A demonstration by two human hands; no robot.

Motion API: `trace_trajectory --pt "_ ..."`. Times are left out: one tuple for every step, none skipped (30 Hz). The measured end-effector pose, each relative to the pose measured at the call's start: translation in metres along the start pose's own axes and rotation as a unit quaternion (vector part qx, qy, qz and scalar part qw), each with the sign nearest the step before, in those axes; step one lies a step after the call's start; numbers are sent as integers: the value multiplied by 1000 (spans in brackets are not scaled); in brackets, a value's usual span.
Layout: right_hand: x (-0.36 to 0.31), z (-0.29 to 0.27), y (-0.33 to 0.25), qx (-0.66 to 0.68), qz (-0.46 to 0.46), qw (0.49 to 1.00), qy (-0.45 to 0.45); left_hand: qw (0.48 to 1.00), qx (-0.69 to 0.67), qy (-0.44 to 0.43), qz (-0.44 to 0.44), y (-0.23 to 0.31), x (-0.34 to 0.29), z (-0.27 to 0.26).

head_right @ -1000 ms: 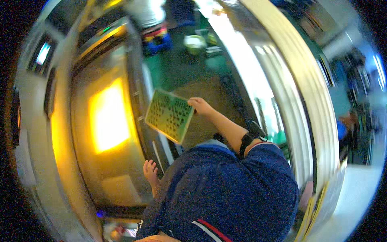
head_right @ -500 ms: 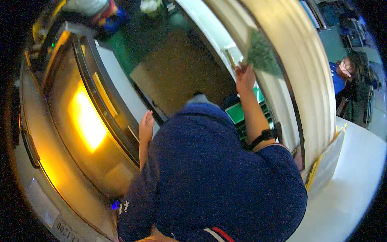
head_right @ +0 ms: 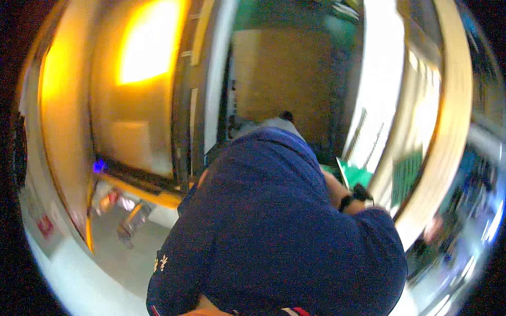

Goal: The person is placing circuit board panels into a UV exposure machine, using a squeegee to align or flatten them, and cycling the machine.

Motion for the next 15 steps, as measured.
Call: trace_trajectory --pt "-1 -10 -12 -69 28 997 11 996 -14 37 -76 -7 -17 9" --pt "-7 -19 -24 -107 45 993 19 994 -32 84 -67 -16 -33 1" --pt "-3 -30 -48 -139 48 989 21 993 -1 80 -84 -34 -53 4" --pt "3 -40 -74 -164 45 985 29 992 28 69 -106 -51 -71 15" --pt "9 -54 -94 -184 43 981 46 981 -1 107 -165 -47 -81 25" --pt "14 -64 -123 -194 29 979 62 975 -43 122 -183 -35 -88 27" --pt "21 -71 -154 -202 13 976 77 968 -103 126 -189 -20 -94 30" --pt "29 -78 -188 -208 -7 974 91 959 -172 127 -188 5 -96 30" --pt "37 -83 -220 -210 -29 972 101 945 -241 130 -180 34 -96 26" --pt "45 -83 -255 -212 -53 970 108 931 -291 141 -172 55 -97 19" --pt "55 -81 -290 -215 -77 967 109 921 -317 154 -166 70 -98 14" --pt "64 -74 -325 -221 -101 965 104 909 -335 188 -162 56 -102 12" --pt "75 -65 -359 -227 -123 961 94 926 -266 202 -178 35 -100 12" --pt "84 -56 -390 -234 -142 958 83 938 -196 211 -196 22 -99 13" --pt "92 -51 -417 -242 -160 954 79 929 -216 230 -191 27 -98 11"
Point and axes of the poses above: each hand's wrist, its own x-axis towards the middle knuckle, its own z-axis out of the palm, y = z × x, the point moved 7 cm from there along x, towards the middle knuckle, and after that the axes turned 1 degree about -x, right-handed, at the moved point
